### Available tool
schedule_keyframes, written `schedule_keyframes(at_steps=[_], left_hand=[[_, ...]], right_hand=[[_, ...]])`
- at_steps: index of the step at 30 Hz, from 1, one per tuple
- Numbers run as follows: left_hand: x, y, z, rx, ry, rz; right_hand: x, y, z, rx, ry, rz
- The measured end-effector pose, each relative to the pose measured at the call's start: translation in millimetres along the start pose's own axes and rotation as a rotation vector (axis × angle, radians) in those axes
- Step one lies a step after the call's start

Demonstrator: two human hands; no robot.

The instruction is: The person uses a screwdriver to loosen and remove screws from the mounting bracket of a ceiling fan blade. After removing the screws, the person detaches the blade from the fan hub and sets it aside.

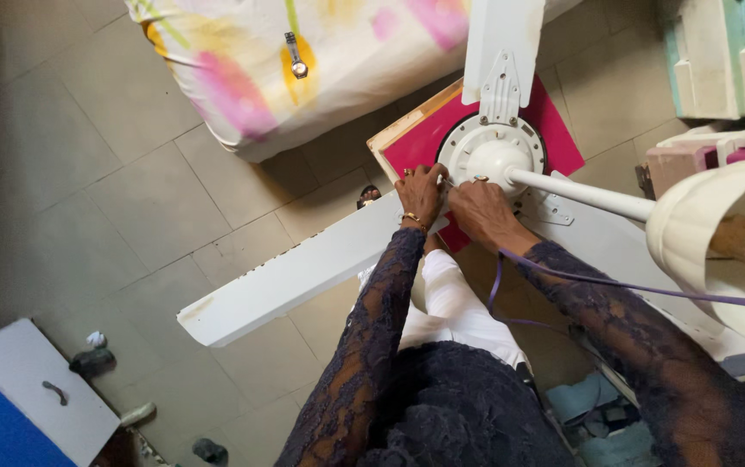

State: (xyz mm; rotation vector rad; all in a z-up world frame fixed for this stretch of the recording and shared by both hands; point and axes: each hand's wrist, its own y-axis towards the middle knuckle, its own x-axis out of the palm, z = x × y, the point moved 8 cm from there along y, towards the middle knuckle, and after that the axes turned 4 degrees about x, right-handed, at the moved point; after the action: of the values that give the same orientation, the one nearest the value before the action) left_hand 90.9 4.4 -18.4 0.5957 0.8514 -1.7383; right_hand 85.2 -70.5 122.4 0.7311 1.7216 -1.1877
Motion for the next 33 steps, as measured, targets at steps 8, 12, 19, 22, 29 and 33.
schedule_keyframes(at_steps=[8, 12, 19, 22, 29, 33], left_hand=[[-0.8, -3.0, 2.4, 0.042, -0.015, 0.009], [1.3, -1.2, 1.7, 0.021, -0.025, -0.019], [-0.8, -0.8, 0.3, 0.038, -0.022, 0.014], [1.2, 1.4, -1.0, 0.021, -0.012, 0.003], [0.3, 4.8, -1.4, 0.017, -0.019, 0.008], [-2.5, -2.0, 0.0, 0.057, 0.005, 0.042]], right_hand=[[-5.4, -14.3, 18.1, 0.405, 0.398, 0.044], [-14.4, -17.0, 13.6, 0.337, 0.271, 0.139], [-7.6, -0.3, 11.2, 0.122, 0.125, -0.048], [-2.4, 4.6, 6.1, 0.024, 0.04, -0.089], [-11.7, 11.2, 1.5, -0.216, -0.123, -0.034], [-14.7, 9.4, 7.3, -0.211, -0.105, -0.117]])
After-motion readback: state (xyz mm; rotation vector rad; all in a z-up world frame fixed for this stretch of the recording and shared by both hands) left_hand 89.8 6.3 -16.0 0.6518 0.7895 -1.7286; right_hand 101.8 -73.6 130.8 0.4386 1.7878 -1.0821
